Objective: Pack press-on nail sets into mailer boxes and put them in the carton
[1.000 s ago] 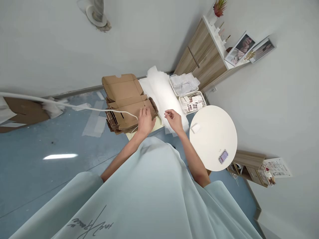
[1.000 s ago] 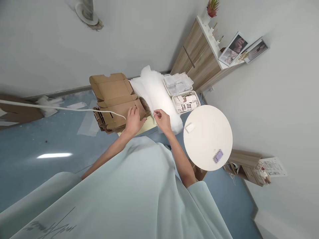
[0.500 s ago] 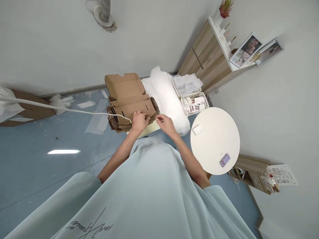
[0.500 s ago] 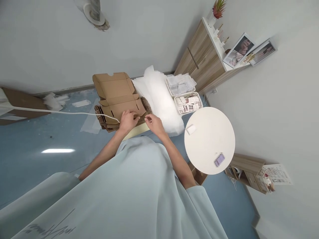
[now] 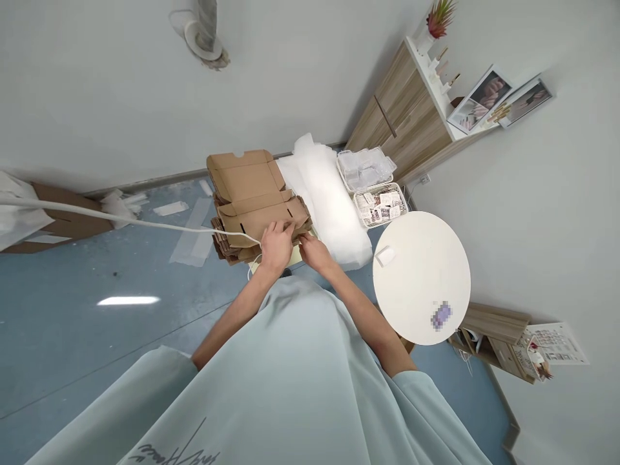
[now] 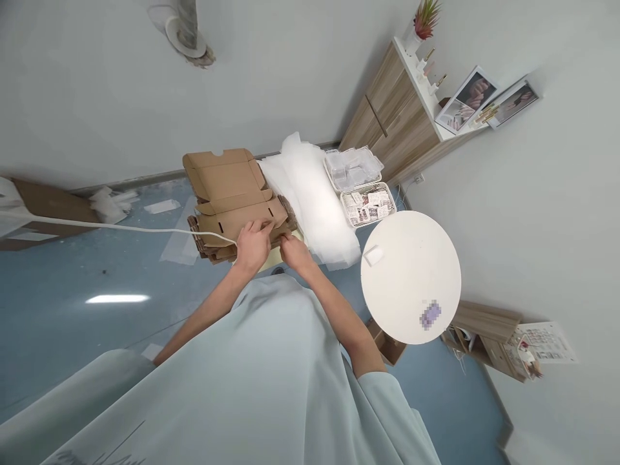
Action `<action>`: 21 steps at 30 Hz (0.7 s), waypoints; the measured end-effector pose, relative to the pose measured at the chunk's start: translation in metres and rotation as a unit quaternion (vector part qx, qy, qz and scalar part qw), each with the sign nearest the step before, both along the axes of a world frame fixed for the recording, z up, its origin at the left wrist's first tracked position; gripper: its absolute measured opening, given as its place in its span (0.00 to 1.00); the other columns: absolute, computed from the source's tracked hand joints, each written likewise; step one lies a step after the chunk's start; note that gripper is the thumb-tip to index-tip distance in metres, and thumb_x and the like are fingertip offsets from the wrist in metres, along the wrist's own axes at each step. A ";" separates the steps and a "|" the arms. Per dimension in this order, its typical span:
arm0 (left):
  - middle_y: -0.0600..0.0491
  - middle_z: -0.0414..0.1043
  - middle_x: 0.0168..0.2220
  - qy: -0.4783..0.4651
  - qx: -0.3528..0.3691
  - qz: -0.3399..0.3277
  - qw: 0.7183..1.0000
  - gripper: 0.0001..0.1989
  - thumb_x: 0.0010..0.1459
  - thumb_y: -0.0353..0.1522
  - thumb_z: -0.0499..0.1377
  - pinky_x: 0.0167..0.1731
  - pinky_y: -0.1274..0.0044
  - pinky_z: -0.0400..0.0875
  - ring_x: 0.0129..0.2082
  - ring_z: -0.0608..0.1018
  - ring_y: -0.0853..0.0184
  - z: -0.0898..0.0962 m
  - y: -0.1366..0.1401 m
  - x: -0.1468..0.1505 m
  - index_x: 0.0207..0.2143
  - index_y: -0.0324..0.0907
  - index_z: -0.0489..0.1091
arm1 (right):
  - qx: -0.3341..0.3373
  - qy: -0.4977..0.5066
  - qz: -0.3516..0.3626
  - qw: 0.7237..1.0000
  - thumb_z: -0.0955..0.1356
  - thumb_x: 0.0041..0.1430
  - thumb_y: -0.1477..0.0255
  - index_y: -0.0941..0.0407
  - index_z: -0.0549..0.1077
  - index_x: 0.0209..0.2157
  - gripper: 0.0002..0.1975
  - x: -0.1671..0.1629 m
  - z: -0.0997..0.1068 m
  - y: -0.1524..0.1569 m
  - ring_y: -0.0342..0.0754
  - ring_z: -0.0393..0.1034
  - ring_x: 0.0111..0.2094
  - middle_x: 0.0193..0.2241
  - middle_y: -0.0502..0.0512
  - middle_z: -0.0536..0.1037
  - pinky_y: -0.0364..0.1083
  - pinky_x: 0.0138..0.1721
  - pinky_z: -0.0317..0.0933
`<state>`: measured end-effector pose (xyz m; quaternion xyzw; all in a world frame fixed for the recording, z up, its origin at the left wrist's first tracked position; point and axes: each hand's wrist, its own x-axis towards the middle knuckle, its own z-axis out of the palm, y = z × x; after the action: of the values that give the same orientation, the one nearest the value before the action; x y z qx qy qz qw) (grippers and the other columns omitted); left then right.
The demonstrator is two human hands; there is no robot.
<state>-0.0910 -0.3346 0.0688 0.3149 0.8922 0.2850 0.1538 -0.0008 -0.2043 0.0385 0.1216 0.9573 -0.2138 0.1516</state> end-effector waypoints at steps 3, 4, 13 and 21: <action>0.41 0.77 0.70 0.013 0.077 0.028 0.997 0.31 0.69 0.23 0.50 0.70 0.51 0.70 0.71 0.76 0.44 0.022 -0.004 0.000 0.67 0.46 0.79 | -0.023 -0.007 -0.012 1.000 0.64 0.74 0.81 0.60 0.79 0.62 0.21 -0.001 0.003 0.001 0.60 0.84 0.53 0.64 0.70 0.82 0.54 0.55 0.77; 0.43 0.76 0.72 0.021 0.111 0.037 0.993 0.31 0.70 0.24 0.51 0.73 0.51 0.69 0.73 0.74 0.46 0.030 -0.005 0.000 0.68 0.47 0.78 | -0.040 -0.001 -0.016 0.999 0.65 0.74 0.81 0.59 0.80 0.62 0.21 -0.001 0.005 0.002 0.59 0.85 0.54 0.65 0.68 0.82 0.54 0.56 0.77; 0.49 0.71 0.77 0.109 0.282 -0.017 0.953 0.26 0.80 0.32 0.49 0.78 0.54 0.65 0.82 0.65 0.52 0.107 0.036 0.013 0.73 0.51 0.74 | -0.257 0.308 -0.256 0.879 0.66 0.80 0.57 0.51 0.84 0.54 0.19 0.049 0.098 0.062 0.56 0.86 0.54 0.56 0.59 0.89 0.54 0.56 0.80; 0.44 0.69 0.78 0.215 0.276 -0.265 0.899 0.30 0.78 0.22 0.47 0.79 0.55 0.66 0.82 0.64 0.56 0.102 0.140 0.111 0.75 0.48 0.70 | -0.146 0.474 -0.399 0.772 0.80 0.63 0.45 0.48 0.79 0.58 0.31 0.178 0.194 0.150 0.57 0.83 0.55 0.48 0.55 0.87 0.63 0.72 0.69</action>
<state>0.0196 -0.1948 0.1708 0.6233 0.6724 0.3941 -0.0646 0.1777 -0.0538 0.2326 0.3519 0.7308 -0.4229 -0.4040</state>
